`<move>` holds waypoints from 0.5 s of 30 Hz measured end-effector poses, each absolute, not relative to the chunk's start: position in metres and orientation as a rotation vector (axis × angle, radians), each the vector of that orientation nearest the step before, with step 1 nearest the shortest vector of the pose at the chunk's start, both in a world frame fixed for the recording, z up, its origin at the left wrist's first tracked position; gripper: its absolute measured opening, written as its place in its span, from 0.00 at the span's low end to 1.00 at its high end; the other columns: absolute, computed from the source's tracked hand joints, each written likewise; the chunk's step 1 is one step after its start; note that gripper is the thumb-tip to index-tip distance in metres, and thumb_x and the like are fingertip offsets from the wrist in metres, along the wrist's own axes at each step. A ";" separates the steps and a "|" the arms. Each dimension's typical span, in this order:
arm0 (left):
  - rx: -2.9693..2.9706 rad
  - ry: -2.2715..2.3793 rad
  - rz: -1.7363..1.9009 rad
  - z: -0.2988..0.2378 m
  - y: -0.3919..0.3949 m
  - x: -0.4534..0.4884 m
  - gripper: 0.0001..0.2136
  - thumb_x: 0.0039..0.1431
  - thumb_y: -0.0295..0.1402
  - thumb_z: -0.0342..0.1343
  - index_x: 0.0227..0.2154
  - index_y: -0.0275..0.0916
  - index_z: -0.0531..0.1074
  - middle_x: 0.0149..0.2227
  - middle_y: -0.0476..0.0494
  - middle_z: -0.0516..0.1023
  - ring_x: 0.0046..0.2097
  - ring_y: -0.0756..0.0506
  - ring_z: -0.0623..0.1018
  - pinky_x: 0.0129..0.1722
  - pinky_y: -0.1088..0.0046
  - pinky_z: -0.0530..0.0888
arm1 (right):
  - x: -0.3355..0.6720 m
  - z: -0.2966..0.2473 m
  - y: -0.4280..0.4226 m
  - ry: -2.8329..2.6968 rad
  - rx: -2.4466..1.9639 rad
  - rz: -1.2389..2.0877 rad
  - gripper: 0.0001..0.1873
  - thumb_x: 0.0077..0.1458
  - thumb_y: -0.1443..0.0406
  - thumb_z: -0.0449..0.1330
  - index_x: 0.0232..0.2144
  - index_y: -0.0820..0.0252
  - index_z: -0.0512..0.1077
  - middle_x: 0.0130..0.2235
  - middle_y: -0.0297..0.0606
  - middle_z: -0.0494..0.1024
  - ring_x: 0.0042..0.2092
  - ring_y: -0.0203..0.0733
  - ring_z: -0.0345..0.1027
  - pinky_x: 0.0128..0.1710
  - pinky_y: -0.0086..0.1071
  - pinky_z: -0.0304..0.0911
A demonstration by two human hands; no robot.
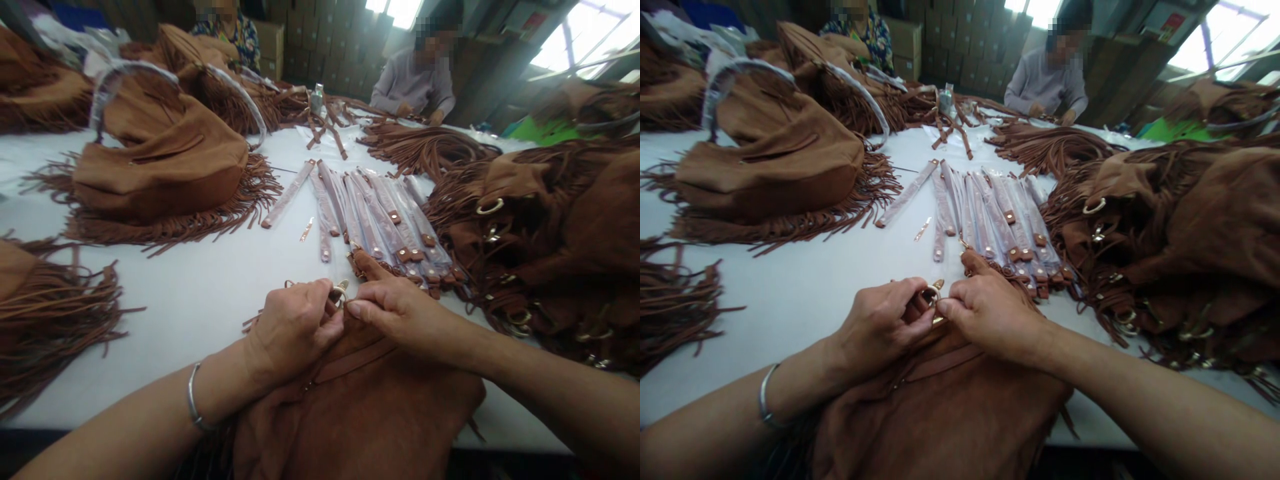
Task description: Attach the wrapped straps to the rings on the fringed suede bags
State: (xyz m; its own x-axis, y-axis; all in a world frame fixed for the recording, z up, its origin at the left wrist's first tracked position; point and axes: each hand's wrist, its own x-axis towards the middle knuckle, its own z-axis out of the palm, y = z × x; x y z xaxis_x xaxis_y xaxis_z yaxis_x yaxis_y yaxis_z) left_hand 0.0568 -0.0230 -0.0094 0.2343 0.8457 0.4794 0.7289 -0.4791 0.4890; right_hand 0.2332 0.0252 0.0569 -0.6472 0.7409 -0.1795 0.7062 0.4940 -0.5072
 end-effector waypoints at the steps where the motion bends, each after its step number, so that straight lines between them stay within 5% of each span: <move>1: 2.328 1.515 1.069 -0.010 -0.023 0.057 0.08 0.54 0.33 0.53 0.36 0.36 0.66 0.27 0.51 0.72 0.28 0.49 0.72 0.29 0.73 0.68 | 0.232 0.057 0.026 -2.681 -1.305 0.837 0.18 0.56 0.59 0.52 0.19 0.63 0.66 0.25 0.39 0.67 0.37 0.43 0.62 0.35 0.29 0.55; 5: 2.327 1.544 1.076 -0.009 -0.022 0.058 0.07 0.53 0.33 0.53 0.35 0.37 0.67 0.27 0.51 0.72 0.29 0.48 0.72 0.29 0.72 0.67 | 0.226 0.062 0.032 -2.713 -1.334 0.849 0.17 0.55 0.62 0.52 0.18 0.65 0.65 0.20 0.35 0.62 0.25 0.34 0.56 0.26 0.27 0.49; 15: 2.137 1.461 0.949 -0.004 -0.023 0.062 0.05 0.51 0.32 0.51 0.32 0.38 0.65 0.25 0.52 0.71 0.27 0.49 0.71 0.28 0.74 0.65 | 0.218 0.075 0.056 -2.818 -1.273 1.171 0.16 0.52 0.62 0.51 0.17 0.66 0.63 0.17 0.32 0.57 0.21 0.30 0.49 0.20 0.24 0.42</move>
State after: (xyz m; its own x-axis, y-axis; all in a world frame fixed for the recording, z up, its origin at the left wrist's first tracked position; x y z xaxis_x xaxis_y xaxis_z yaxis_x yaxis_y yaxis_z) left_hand 0.0619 -0.0228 -0.0041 0.2304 0.9205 0.3156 0.6627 -0.3859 0.6418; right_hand 0.2180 0.0560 0.0748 -0.6922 0.5934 -0.4107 0.7097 0.4566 -0.5365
